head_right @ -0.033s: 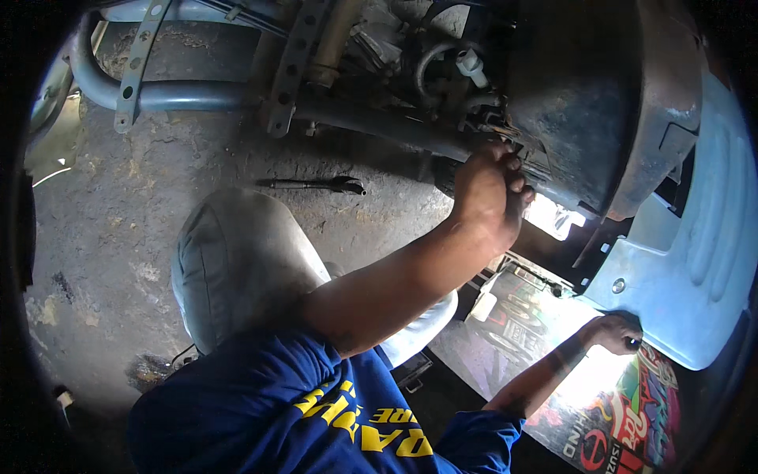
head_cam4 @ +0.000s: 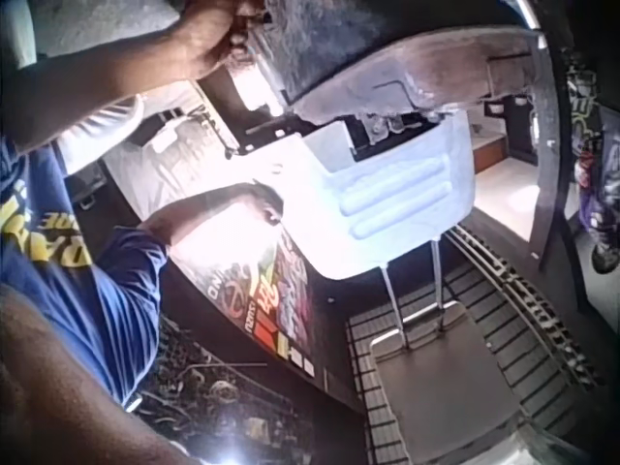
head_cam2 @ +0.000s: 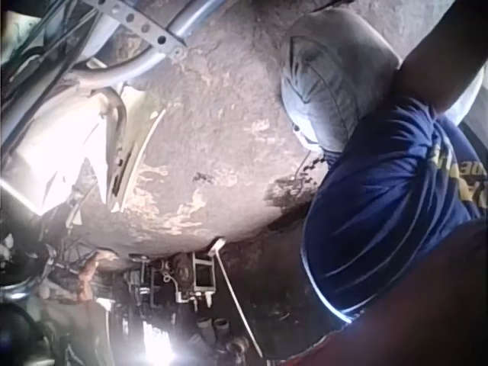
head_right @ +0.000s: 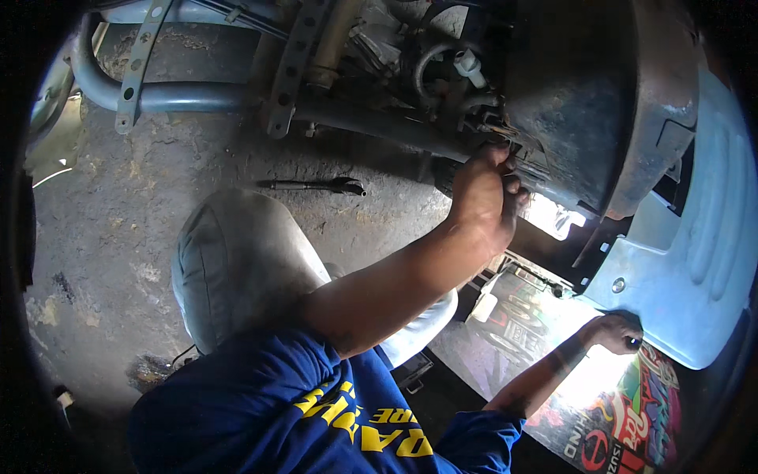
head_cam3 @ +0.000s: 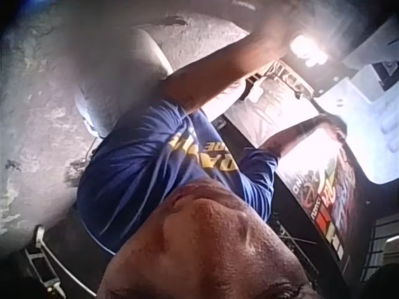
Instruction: The recorder is repairing or adjusting the frame and engine components of a motor scooter.
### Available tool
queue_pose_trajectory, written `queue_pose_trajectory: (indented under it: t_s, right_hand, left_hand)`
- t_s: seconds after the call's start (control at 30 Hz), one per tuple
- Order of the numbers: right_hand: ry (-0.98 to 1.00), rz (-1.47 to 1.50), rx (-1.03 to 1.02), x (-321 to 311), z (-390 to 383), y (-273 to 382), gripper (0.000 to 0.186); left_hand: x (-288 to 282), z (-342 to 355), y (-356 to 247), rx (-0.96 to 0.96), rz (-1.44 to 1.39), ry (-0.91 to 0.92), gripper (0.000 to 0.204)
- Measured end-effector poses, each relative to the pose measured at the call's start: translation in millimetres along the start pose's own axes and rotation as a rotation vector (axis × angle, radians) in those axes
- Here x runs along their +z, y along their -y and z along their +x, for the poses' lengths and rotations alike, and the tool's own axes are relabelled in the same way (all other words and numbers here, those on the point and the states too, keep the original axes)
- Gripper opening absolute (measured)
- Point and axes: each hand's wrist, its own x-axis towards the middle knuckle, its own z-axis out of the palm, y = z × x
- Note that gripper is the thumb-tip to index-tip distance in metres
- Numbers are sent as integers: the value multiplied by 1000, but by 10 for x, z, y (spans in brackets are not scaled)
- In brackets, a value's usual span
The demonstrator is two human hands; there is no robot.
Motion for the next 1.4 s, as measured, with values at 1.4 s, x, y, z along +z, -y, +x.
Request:
queue_pose_trajectory:
  t_s: [1.4]
  right_hand:
    - [-61,102,-127,11,82,-441,38]
  left_hand:
    - [-261,96,19,212,390,141,11]
